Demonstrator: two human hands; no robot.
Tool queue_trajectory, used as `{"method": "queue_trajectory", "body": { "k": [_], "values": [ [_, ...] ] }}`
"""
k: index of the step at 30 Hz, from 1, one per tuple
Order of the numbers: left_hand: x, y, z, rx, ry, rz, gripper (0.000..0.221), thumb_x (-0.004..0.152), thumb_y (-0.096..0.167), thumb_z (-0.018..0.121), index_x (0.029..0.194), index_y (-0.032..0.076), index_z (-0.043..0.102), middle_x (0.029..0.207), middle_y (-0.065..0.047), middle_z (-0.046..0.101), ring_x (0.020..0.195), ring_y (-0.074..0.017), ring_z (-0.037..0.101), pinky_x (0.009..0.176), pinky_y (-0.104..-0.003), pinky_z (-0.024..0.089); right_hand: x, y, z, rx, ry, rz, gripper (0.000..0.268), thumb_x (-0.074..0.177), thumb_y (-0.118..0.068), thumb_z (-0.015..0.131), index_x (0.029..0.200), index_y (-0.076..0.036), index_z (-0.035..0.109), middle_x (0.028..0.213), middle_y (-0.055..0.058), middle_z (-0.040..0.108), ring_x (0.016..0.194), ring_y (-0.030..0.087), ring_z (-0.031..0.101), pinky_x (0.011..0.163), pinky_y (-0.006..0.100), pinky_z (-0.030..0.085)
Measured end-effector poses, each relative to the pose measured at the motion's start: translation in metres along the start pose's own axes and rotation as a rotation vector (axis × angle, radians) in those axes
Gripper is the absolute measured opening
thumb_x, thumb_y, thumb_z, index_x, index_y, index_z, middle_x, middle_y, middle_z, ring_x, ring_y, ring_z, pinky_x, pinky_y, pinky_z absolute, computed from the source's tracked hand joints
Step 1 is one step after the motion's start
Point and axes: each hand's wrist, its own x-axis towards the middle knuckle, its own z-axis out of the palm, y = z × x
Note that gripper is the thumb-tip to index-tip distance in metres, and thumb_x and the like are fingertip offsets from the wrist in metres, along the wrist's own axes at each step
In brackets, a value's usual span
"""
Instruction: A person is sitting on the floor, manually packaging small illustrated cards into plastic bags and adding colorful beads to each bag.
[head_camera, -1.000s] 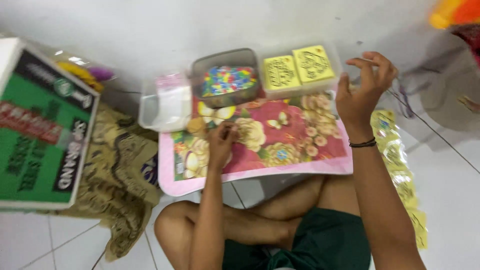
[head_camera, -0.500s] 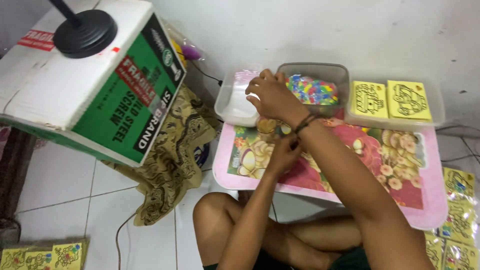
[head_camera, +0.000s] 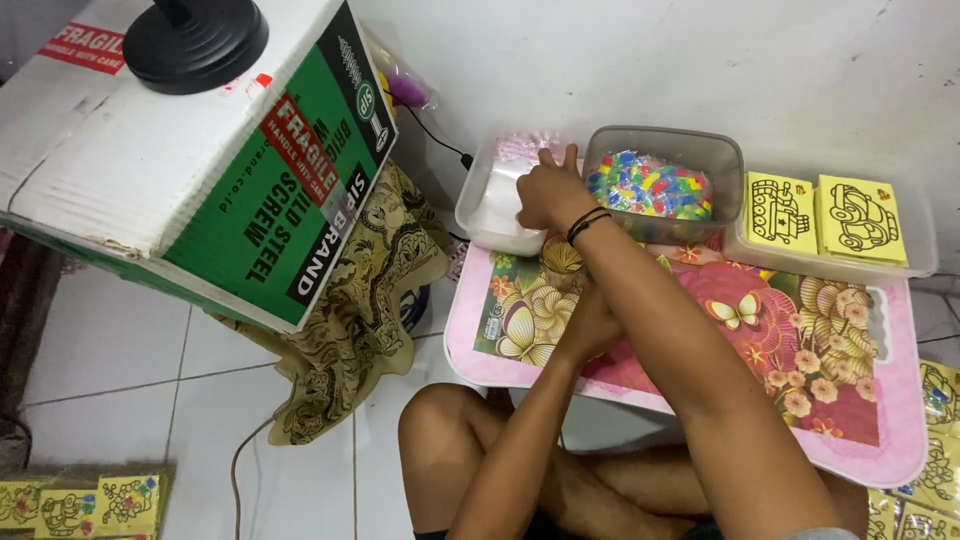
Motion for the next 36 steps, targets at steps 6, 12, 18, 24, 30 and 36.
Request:
{"method": "queue_trajectory", "body": {
  "k": [6, 12, 18, 24, 30, 36],
  "values": [
    [-0.001, 0.008, -0.001, 0.000, -0.022, -0.042, 0.039, 0.084, 0.009, 0.066, 0.118, -0.008, 0.070, 0.109, -0.027, 0.070, 0.106, -0.0493, 0.064, 0.093, -0.062, 0.049, -0.018, -0.002, -0.017, 0.041, 0.224, -0.051, 0.026, 0.081, -0.027, 0.075, 0.096, -0.007, 0.079, 0.102, 0.019, 0.070, 0.112, 0.031, 0.057, 0.108, 0.065, 0.012],
    [-0.003, 0.023, -0.003, -0.043, -0.016, -0.127, 0.022, 0.091, 0.008, 0.063, 0.107, 0.003, 0.077, 0.091, -0.012, 0.075, 0.084, -0.0240, 0.066, 0.084, -0.044, 0.054, -0.051, -0.001, -0.060, 0.140, 0.422, -0.166, 0.028, 0.079, 0.009, 0.074, 0.095, -0.013, 0.081, 0.088, 0.009, 0.072, 0.094, 0.027, 0.063, 0.103, 0.060, 0.020],
    [-0.002, 0.039, 0.001, -0.022, 0.012, -0.103, 0.013, 0.096, 0.011, 0.063, 0.098, 0.001, 0.071, 0.080, -0.013, 0.070, 0.078, -0.0155, 0.060, 0.074, -0.037, 0.051, -0.080, 0.015, -0.080, 0.426, 0.516, -0.197, 0.038, 0.085, 0.006, 0.072, 0.113, -0.016, 0.062, 0.092, 0.009, 0.075, 0.090, 0.032, 0.072, 0.092, 0.050, 0.035],
    [-0.002, 0.050, 0.005, -0.089, 0.010, -0.124, 0.014, 0.102, 0.012, 0.057, 0.105, 0.005, 0.069, 0.074, -0.010, 0.069, 0.066, -0.0160, 0.059, 0.069, -0.032, 0.050, -0.130, 0.048, -0.090, 0.778, 0.621, -0.129, 0.034, 0.083, -0.002, 0.079, 0.110, -0.018, 0.064, 0.089, 0.009, 0.077, 0.086, 0.031, 0.074, 0.086, 0.041, 0.051],
    [0.000, 0.020, 0.009, -0.463, 0.027, -0.194, 0.088, 0.101, 0.075, 0.017, 0.115, 0.008, 0.071, 0.091, -0.006, 0.075, 0.070, -0.0073, 0.064, 0.061, -0.019, 0.044, -0.200, 0.107, -0.051, 0.664, 0.756, -0.096, 0.037, 0.080, -0.012, 0.082, 0.113, -0.021, 0.069, 0.094, 0.000, 0.074, 0.099, 0.024, 0.071, 0.094, 0.039, 0.048],
    [0.000, 0.002, 0.007, -0.470, -0.051, -0.172, 0.108, 0.096, 0.080, 0.000, 0.119, 0.005, 0.074, 0.102, -0.011, 0.076, 0.074, -0.0102, 0.060, 0.068, -0.020, 0.045, -0.277, 0.133, -0.014, 0.713, 0.703, -0.033, 0.042, 0.076, -0.010, 0.082, 0.116, -0.018, 0.072, 0.097, 0.003, 0.075, 0.102, 0.027, 0.068, 0.098, 0.044, 0.046]
  ]
}}
